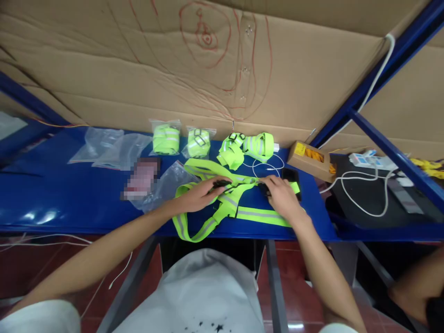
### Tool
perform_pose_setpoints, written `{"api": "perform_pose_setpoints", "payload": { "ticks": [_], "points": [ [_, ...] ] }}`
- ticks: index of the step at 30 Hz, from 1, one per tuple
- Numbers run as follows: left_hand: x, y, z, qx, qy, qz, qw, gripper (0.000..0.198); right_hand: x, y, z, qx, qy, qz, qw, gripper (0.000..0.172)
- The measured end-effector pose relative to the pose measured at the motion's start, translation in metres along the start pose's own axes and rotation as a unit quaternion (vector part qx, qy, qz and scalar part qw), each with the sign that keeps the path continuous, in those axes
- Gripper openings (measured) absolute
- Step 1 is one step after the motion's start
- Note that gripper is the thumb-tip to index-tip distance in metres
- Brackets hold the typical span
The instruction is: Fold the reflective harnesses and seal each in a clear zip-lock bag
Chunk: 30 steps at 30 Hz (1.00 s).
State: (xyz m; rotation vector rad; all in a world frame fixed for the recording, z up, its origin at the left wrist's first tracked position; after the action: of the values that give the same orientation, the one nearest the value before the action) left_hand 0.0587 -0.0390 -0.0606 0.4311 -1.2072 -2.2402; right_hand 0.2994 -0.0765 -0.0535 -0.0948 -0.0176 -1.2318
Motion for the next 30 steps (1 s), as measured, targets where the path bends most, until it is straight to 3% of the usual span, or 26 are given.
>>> {"api": "perform_pose_setpoints", "payload": {
  "ticks": [2, 7, 16, 20, 26, 28, 30],
  "points": [
    [-0.010, -0.004, -0.013, 0.001, -0.029, 0.005, 1.000, 0.046, -0.014, -0.003, -0.016, 0.007, -0.014, 0.003, 1.000, 0.063],
    [-0.024, -0.012, -0.016, 0.061, 0.005, 0.074, 0.995, 0.044, -0.033, 0.002, -0.031, -0.001, -0.018, -0.017, 1.000, 0.032],
    [-0.043, -0.008, -0.031, 0.194, -0.042, 0.127, 0.972, 0.030, -0.035, 0.000, -0.029, -0.016, 0.003, -0.035, 0.999, 0.030],
    [-0.028, -0.016, -0.012, 0.256, -0.008, 0.148, 0.955, 0.034, -0.032, 0.008, -0.031, -0.032, -0.005, -0.024, 0.999, 0.023],
    [0.021, -0.034, 0.027, 0.474, 0.079, 0.192, 0.856, 0.044, -0.032, 0.012, -0.035, -0.052, 0.000, -0.045, 0.998, 0.025],
    [0.031, -0.042, 0.037, 0.451, 0.124, 0.201, 0.861, 0.045, -0.033, 0.011, -0.035, -0.059, 0.000, -0.047, 0.997, 0.028],
    [0.035, -0.046, 0.048, 0.352, 0.165, 0.191, 0.901, 0.047, -0.033, 0.010, -0.034, -0.069, -0.006, -0.039, 0.997, 0.037]
  ]
}}
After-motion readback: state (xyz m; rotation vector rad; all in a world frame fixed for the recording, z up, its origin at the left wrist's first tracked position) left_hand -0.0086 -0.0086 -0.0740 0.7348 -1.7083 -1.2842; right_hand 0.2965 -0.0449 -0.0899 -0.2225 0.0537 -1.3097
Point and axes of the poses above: each hand's wrist, its own x-axis away from the middle knuckle, its own z-axis out of the back of the hand, y = z × x, the point moved 7 cm from there along -x, towards the middle knuckle, and after that the axes turned 11 degrees about -y, right-handed, at the moved point
